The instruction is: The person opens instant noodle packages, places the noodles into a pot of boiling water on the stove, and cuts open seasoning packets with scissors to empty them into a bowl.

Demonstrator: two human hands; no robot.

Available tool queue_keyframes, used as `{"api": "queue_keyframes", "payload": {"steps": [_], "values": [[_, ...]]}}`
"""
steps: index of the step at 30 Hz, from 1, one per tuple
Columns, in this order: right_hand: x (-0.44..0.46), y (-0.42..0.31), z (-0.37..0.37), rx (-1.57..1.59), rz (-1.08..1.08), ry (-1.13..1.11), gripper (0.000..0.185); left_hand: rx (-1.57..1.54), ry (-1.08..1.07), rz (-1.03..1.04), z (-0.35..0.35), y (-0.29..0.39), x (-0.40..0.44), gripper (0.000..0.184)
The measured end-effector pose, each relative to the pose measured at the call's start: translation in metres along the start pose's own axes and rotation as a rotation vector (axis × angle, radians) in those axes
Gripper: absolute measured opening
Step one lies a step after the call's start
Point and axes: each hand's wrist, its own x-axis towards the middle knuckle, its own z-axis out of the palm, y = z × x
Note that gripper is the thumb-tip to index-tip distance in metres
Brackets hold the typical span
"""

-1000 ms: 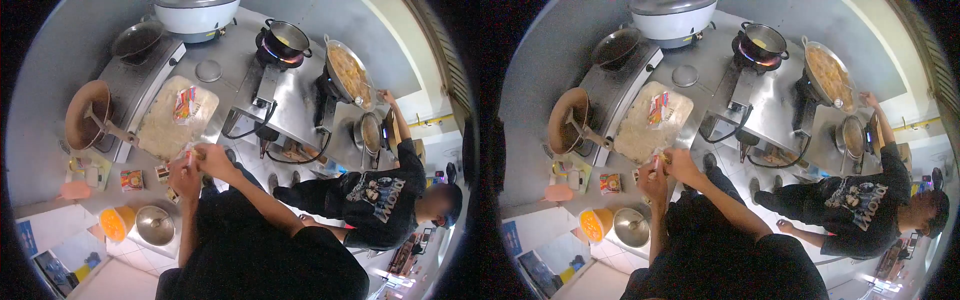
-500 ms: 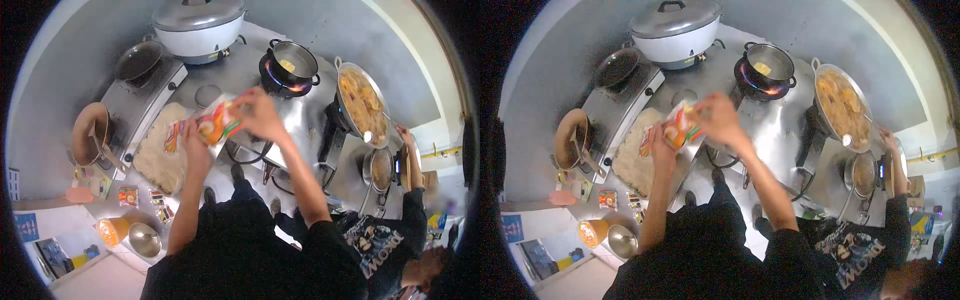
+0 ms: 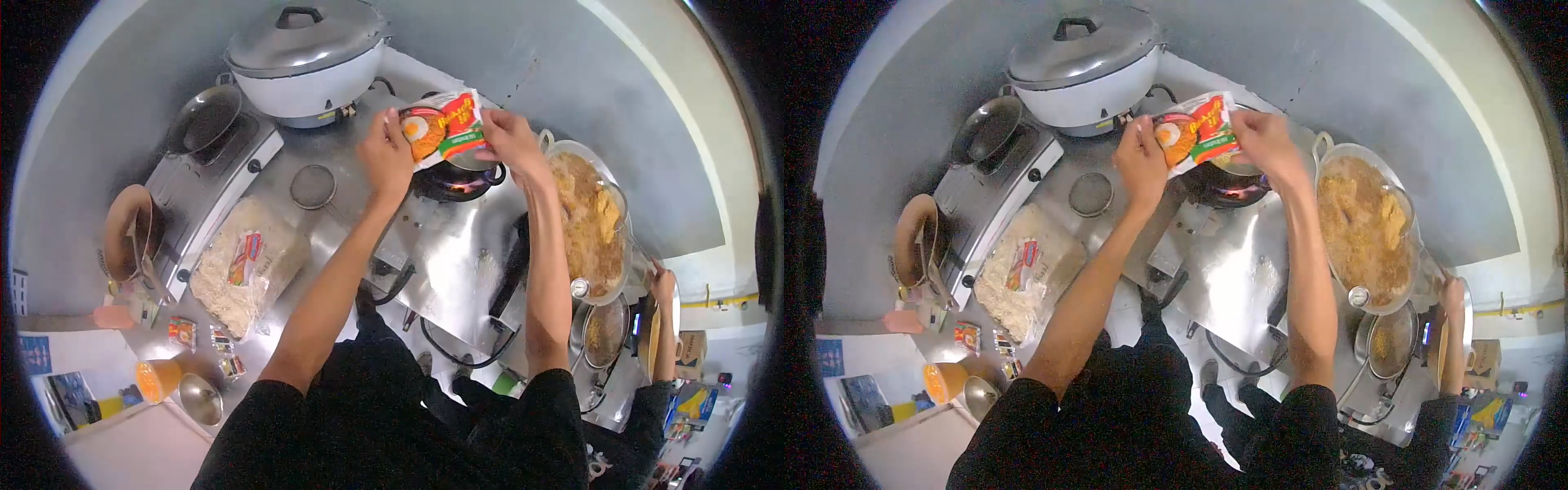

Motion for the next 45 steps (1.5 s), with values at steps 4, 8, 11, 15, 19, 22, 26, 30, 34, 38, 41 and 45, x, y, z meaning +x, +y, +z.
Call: {"api": "queue_keyframes", "payload": {"steps": [4,8,11,15,19,22,26,30,34,38,41,45], "values": [[-0.007,-0.012,-0.017,-0.129,0.141,-0.213,0.030,-0.013,-0.009,-0.145,0.007,0.002,-0.005,0.029],[-0.018,0.004,-0.018,-0.276,-0.085,-0.322,0.031,0.036,-0.014,-0.225,-0.002,-0.014,-0.034,0.036],[-0.049,0.020,0.003,-0.382,-0.265,-0.337,0.035,-0.473,-0.177,-0.663,-0.028,-0.080,-0.080,0.043],[-0.085,0.060,0.054,-0.322,-0.326,-0.238,0.037,-0.867,-0.183,-1.221,-0.077,-0.041,-0.091,0.045],[-0.105,0.084,0.087,-0.334,-0.289,-0.078,0.034,-0.833,-0.138,-1.210,-0.083,-0.090,-0.105,0.040],[-0.114,0.087,0.099,-0.304,-0.383,0.045,0.033,-0.739,-0.018,-1.180,-0.080,-0.087,-0.110,0.040],[-0.114,0.096,0.099,-0.296,-0.459,0.138,0.029,-0.673,0.013,-1.173,-0.075,-0.073,-0.104,0.039],[-0.115,0.097,0.098,-0.358,-0.487,0.249,0.026,-0.727,0.053,-1.121,-0.059,-0.073,-0.106,0.040],[-0.118,0.118,0.105,-0.338,-0.608,0.303,0.029,-0.809,0.228,-1.116,-0.047,-0.038,-0.075,0.037],[-0.103,0.089,0.090,-0.044,-0.425,0.504,0.012,-0.618,0.233,-0.926,-0.040,-0.055,-0.060,0.035],[-0.075,0.065,0.072,0.045,-0.504,0.393,0.016,-0.504,0.124,-0.705,-0.024,-0.049,-0.054,0.042],[-0.054,0.044,0.043,-0.144,-0.264,0.250,0.019,-0.295,0.062,-0.547,-0.020,-0.011,-0.041,0.043]]}}
